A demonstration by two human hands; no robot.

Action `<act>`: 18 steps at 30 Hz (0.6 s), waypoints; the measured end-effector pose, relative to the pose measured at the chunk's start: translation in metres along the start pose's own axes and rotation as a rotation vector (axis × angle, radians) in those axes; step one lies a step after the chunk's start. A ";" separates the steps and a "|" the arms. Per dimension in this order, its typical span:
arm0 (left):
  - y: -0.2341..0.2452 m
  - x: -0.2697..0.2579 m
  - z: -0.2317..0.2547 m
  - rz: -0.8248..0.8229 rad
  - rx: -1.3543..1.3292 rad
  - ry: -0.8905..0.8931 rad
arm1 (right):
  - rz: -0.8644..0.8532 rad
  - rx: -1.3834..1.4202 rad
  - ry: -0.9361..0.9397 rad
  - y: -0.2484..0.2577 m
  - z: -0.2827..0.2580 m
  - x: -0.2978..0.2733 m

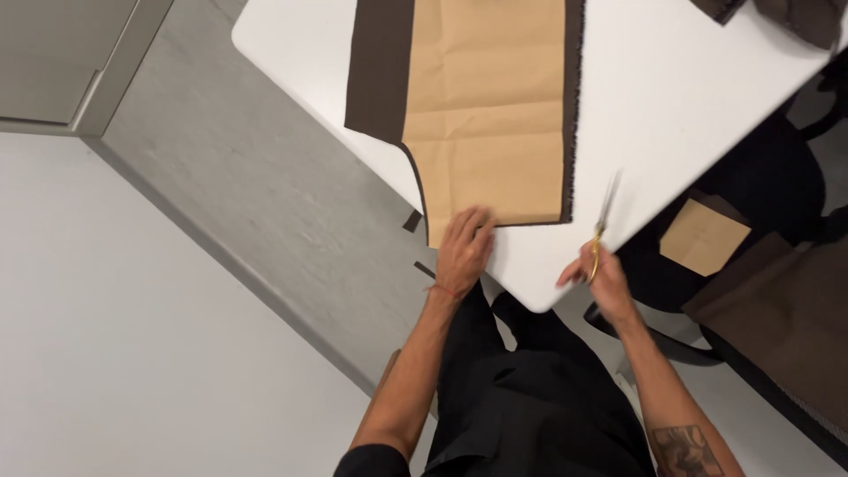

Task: Cutting out a fabric piece using a paper pattern and scissors on a workbench.

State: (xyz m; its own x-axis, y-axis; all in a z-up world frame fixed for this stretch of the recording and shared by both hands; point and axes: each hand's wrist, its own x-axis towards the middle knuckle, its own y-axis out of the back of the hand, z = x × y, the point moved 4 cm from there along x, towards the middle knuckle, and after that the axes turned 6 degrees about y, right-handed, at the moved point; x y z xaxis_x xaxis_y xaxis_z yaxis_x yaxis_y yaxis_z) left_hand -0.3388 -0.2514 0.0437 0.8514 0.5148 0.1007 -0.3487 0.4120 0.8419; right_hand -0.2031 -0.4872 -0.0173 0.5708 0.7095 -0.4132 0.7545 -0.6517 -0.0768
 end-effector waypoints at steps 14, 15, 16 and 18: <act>-0.048 0.041 0.061 -0.150 0.033 -0.300 | -0.417 0.226 -0.310 -0.032 0.017 -0.071; -0.044 0.044 0.065 -0.152 0.045 -0.292 | -0.432 0.257 -0.298 -0.033 0.012 -0.066; -0.044 0.044 0.066 -0.152 0.047 -0.293 | -0.432 0.258 -0.297 -0.032 0.008 -0.063; -0.044 0.045 0.069 -0.140 0.066 -0.288 | -0.458 0.332 -0.287 -0.031 -0.004 -0.058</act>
State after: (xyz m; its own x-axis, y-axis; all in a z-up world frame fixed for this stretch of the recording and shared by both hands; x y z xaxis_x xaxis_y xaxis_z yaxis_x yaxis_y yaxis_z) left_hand -0.2581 -0.2984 0.0477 0.9684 0.2191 0.1194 -0.2023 0.4090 0.8898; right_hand -0.2578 -0.5071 0.0121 0.0702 0.8662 -0.4948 0.7346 -0.3805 -0.5619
